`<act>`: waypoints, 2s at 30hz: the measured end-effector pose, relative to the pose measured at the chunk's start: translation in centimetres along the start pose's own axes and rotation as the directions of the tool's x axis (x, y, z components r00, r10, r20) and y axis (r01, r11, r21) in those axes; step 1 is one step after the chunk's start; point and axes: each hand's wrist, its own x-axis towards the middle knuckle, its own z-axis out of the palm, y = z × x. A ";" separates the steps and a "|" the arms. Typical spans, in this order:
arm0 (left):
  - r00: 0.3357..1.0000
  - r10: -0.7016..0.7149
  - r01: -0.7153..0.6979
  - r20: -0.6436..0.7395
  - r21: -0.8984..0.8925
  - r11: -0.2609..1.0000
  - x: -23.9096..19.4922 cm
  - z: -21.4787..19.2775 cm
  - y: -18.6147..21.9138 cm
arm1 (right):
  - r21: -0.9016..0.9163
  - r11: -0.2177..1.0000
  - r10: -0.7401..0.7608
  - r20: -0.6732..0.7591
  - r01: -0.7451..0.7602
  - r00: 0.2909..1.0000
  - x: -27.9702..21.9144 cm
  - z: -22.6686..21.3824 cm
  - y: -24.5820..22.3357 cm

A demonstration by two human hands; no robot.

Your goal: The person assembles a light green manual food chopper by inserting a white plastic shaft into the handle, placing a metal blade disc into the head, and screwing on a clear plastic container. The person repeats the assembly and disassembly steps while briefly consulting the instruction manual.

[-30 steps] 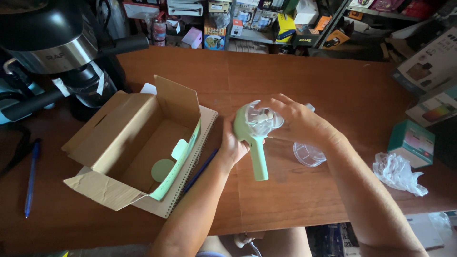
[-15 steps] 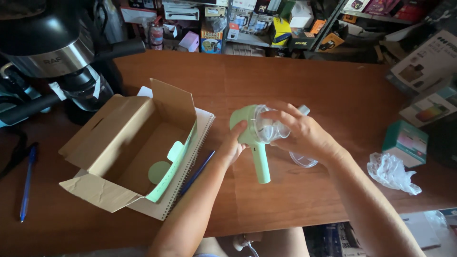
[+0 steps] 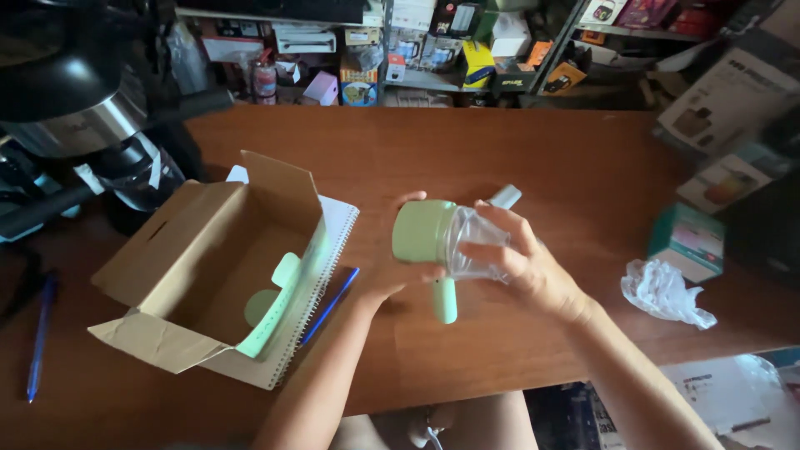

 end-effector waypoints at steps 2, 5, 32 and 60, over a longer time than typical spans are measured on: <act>1.000 0.023 -0.023 0.019 0.016 1.000 -0.7 1.9 1.6 | 0.013 1.000 -0.020 -0.033 0.021 0.999 -0.2 -0.1 -1.4; 0.998 0.054 -0.057 0.037 0.061 0.997 -2.3 3.8 3.4 | 0.040 0.987 -0.153 -0.106 0.158 0.983 1.0 -0.6 -4.2; 0.938 0.281 -0.345 0.204 0.635 0.691 -11.0 7.6 12.4 | 0.866 0.468 0.705 -0.248 -0.173 0.665 -1.6 4.4 -14.1; 0.988 0.068 -0.138 0.137 0.608 0.782 -10.8 7.4 10.0 | 0.636 0.764 0.484 -0.447 -0.114 0.753 -4.0 6.0 -10.6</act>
